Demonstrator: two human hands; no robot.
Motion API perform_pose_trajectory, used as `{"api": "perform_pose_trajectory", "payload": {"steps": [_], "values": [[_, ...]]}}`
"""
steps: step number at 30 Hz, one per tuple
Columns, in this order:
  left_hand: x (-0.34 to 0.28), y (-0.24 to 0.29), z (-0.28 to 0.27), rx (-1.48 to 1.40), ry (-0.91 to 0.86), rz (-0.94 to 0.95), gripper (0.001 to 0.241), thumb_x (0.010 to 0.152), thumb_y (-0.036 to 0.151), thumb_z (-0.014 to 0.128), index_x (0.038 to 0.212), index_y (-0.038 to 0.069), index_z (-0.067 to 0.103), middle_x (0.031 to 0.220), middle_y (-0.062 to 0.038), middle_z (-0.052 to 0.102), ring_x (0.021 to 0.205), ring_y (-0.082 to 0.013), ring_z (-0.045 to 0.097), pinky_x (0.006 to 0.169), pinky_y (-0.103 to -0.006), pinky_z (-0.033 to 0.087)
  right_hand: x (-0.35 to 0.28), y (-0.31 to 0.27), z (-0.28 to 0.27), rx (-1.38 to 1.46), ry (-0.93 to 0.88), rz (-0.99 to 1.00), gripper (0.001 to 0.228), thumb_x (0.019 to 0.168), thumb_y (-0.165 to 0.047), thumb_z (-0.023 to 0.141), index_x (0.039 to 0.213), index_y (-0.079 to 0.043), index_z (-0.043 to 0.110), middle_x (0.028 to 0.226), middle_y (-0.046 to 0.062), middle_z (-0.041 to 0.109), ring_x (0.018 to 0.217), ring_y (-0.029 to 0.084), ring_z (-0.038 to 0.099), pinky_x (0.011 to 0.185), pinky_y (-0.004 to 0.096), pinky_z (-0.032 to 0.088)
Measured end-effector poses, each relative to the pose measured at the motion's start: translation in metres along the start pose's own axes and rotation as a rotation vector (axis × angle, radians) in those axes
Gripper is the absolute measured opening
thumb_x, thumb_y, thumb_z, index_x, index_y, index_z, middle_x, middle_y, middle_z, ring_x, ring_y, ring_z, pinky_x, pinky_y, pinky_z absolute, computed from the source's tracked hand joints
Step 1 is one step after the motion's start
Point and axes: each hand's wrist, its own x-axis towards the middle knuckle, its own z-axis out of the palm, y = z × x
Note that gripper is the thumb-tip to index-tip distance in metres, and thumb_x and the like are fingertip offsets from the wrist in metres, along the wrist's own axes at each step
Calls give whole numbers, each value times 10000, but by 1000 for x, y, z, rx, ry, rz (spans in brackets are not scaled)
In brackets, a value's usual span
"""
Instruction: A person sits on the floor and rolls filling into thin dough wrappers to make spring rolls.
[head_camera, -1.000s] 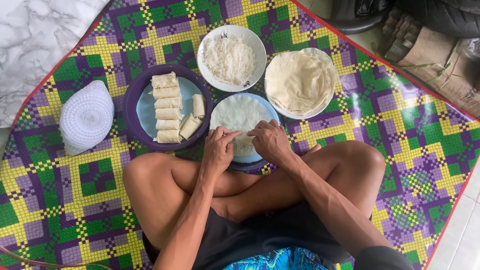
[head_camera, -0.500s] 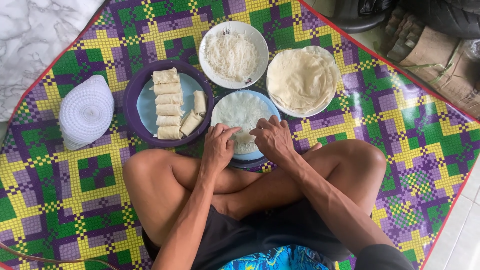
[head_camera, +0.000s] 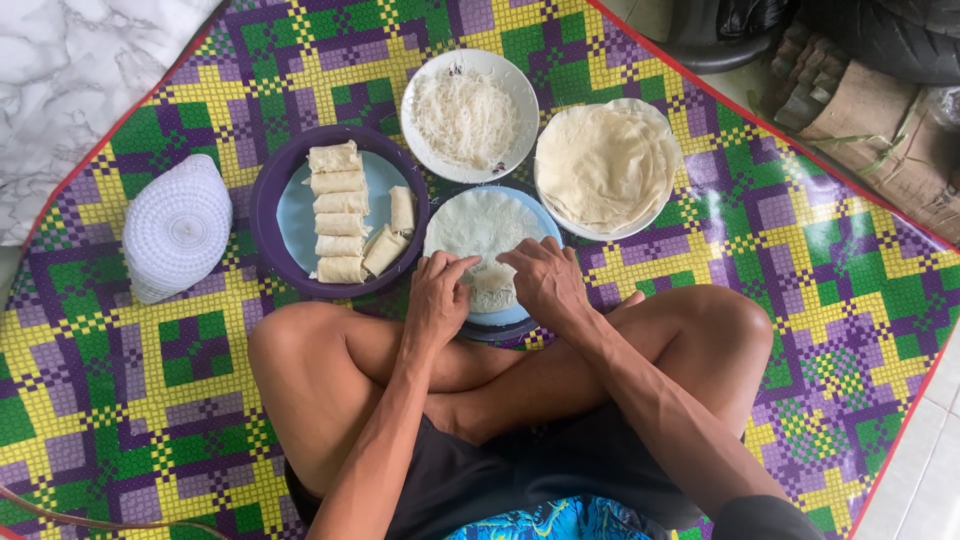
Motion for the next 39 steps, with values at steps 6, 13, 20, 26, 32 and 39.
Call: {"api": "perform_pose_trajectory", "payload": {"steps": [6, 13, 20, 26, 32, 39], "values": [[2, 10, -8, 21, 29, 9, 379, 869, 60, 568, 1209, 155, 707, 958, -24, 492, 896, -280, 545, 819, -439, 495, 2, -2, -6, 53, -52, 43, 291, 930, -404, 658, 1165, -254, 744, 977, 13, 656, 940, 278, 631, 788, 481, 508], [23, 18, -28, -49, 120, 29, 358, 884, 52, 580, 1206, 115, 724, 935, -33, 566, 902, -265, 610, 863, -392, 491, 15, 4, 2, 40, -32, 79, 245, 913, -398, 655, 1124, -334, 761, 941, -45, 684, 916, 231, 664, 772, 443, 535], [93, -1, -29, -41, 50, -134, 324, 969, 136, 524, 1248, 150, 689, 1019, -32, 559, 1048, -281, 600, 905, -502, 513, 110, 21, -11, 100, -67, 158, 246, 890, -270, 700, 1125, -280, 774, 926, -20, 752, 954, 273, 699, 790, 450, 574], [137, -24, -18, 47, 57, -139, 297, 960, 132, 534, 1198, 158, 710, 978, -15, 563, 994, -269, 614, 851, -469, 540, 161, 41, 19, 92, -27, 224, 252, 880, -264, 740, 1127, -233, 782, 930, -6, 774, 949, 267, 723, 781, 451, 597], [166, -40, -14, 48, 34, -175, 288, 965, 140, 530, 1186, 158, 714, 967, -17, 533, 952, -252, 591, 830, -459, 533, 192, 34, 34, -69, -101, 268, 261, 922, -373, 658, 1142, -289, 770, 1019, -32, 747, 1024, 226, 645, 851, 408, 540], [176, -40, -17, 8, 41, -162, 295, 973, 109, 507, 1206, 139, 685, 980, -38, 483, 941, -261, 550, 824, -461, 511, 201, 42, 69, -180, 70, 123, 201, 902, -322, 605, 818, -201, 742, 811, 18, 687, 907, 283, 625, 741, 420, 492]]}}
